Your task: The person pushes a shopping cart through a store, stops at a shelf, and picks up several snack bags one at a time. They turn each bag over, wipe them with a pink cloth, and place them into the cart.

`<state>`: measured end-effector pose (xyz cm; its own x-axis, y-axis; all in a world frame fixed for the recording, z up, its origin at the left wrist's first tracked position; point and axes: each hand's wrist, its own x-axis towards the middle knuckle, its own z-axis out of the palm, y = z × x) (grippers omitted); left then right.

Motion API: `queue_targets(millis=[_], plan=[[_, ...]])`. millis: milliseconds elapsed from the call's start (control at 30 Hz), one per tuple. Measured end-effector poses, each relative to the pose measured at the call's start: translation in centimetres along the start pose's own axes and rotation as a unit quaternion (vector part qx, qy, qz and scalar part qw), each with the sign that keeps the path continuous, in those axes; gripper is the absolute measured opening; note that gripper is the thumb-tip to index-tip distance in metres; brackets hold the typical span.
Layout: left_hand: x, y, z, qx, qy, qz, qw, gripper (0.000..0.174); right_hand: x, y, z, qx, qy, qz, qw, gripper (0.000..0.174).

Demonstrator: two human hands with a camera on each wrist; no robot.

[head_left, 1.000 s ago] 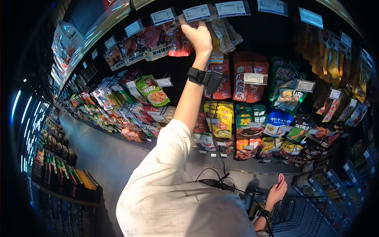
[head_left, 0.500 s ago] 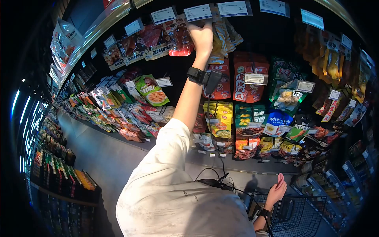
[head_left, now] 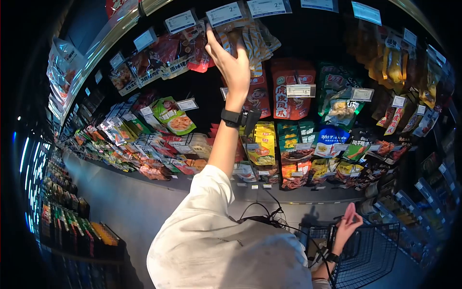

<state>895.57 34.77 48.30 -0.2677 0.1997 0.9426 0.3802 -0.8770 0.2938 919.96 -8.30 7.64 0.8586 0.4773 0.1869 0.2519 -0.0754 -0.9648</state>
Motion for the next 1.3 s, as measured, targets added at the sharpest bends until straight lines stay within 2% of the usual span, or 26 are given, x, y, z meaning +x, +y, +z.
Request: queue_targets(millis=[33,67,133,200,267,300,333,400,433,467,533,600,667,700,733,800,833,900,933,1000,1033,1133,1167,1267,1300], plan=[[-0.1,0.3,-0.2,0.002,-0.020,-0.022,1.000,0.080,0.1,0.1,-1.5,0.014,-0.001,0.073,0.997,0.040],[-0.2,-0.3,-0.2,-0.012,-0.008,-0.022,1.000,0.073,0.4,2.6,-3.8,-0.009,0.010,0.060,0.998,0.037],[-0.4,-1.8,-0.2,0.008,-0.017,-0.032,0.999,0.058,0.7,8.3,-9.5,-0.099,-0.004,-0.017,0.995,0.028],[-0.7,-3.4,0.0,0.026,-0.044,-0.030,0.998,0.044,-0.2,10.6,-15.7,-0.219,0.018,-0.028,0.975,0.030],[-0.7,-3.6,0.2,0.016,-0.029,-0.006,0.999,0.038,-1.9,9.8,-19.0,-0.335,0.196,0.040,0.921,0.035],[-0.6,-3.7,0.3,0.011,-0.028,0.000,1.000,0.038,-2.9,9.9,-21.3,-0.463,0.228,0.014,0.856,0.034],[-0.5,-3.8,0.3,0.005,-0.029,0.005,1.000,0.037,-3.3,10.0,-23.1,-0.581,0.255,-0.011,0.772,0.032],[0.1,-4.0,0.1,0.008,-0.057,0.008,0.998,0.037,-3.9,7.2,-22.5,-0.552,0.264,-0.067,0.788,0.048],[0.2,-3.9,0.0,0.010,-0.074,0.008,0.997,0.037,-4.4,-3.5,-16.7,-0.438,0.198,-0.079,0.873,0.042],[0.3,-3.7,-0.2,0.022,-0.084,0.006,0.996,0.037,-5.2,-6.8,-13.9,-0.372,0.139,-0.005,0.918,0.032],[0.9,-3.4,-0.6,0.044,-0.107,0.006,0.993,0.037,-6.5,-5.1,-10.7,-0.190,-0.056,0.019,0.980,0.037],[1.1,-4.5,-0.2,0.032,-0.108,0.015,0.994,0.035,-8.1,-7.7,-6.2,-0.090,-0.244,0.140,0.955,0.026],[1.2,-4.0,-0.2,0.031,-0.111,0.007,0.993,0.034,-9.6,-8.4,-3.2,-0.107,-0.369,0.112,0.917,0.022],[1.1,-3.7,-0.3,0.033,-0.111,0.002,0.993,0.035,-11.1,-5.1,-2.6,-0.142,-0.381,0.196,0.893,0.020],[1.1,-3.5,-0.6,0.056,-0.111,0.013,0.992,0.036,-13.9,3.3,-2.8,-0.027,-0.359,0.180,0.915,0.025],[1.2,-2.9,-0.8,0.100,-0.109,0.034,0.988,0.040,-14.4,4.0,-2.6,-0.106,-0.383,0.145,0.906,0.027],[1.3,-2.6,-1.1,0.093,-0.119,0.045,0.987,0.053,-14.8,4.1,-2.7,-0.146,-0.391,0.128,0.900,0.028],[0.8,-1.6,-1.7,0.151,-0.131,0.035,0.979,0.060,-15.2,4.3,-4.5,-0.236,-0.404,0.097,0.879,0.030],[0.9,-1.0,-1.8,0.179,-0.136,0.034,0.974,0.063,-15.1,5.3,-4.5,-0.209,-0.429,0.103,0.873,0.030],[0.8,-0.2,-2.1,0.204,-0.115,0.097,0.967,0.073,-15.0,6.6,-4.7,-0.158,-0.479,0.121,0.855,0.029],[0.7,0.3,-2.2,0.223,-0.111,0.100,0.963,0.076,-14.9,6.3,-4.7,-0.171,-0.480,0.131,0.851,0.021],[1.0,1.7,-2.6,0.235,-0.107,0.110,0.960,0.086,-15.8,6.5,-4.4,-0.226,-0.411,0.157,0.869,0.024],[1.1,2.3,-2.7,0.224,-0.117,0.104,0.962,0.086,-16.6,8.4,-4.7,-0.191,-0.393,0.189,0.880,0.025],[1.3,2.4,-2.8,0.217,-0.136,0.097,0.962,0.088,-16.9,9.6,-5.2,-0.255,-0.423,0.129,0.860,0.027],[1.3,2.1,-2.8,0.219,-0.137,0.102,0.961,0.089,-16.4,9.0,-5.4,-0.253,-0.449,0.150,0.844,0.027]])
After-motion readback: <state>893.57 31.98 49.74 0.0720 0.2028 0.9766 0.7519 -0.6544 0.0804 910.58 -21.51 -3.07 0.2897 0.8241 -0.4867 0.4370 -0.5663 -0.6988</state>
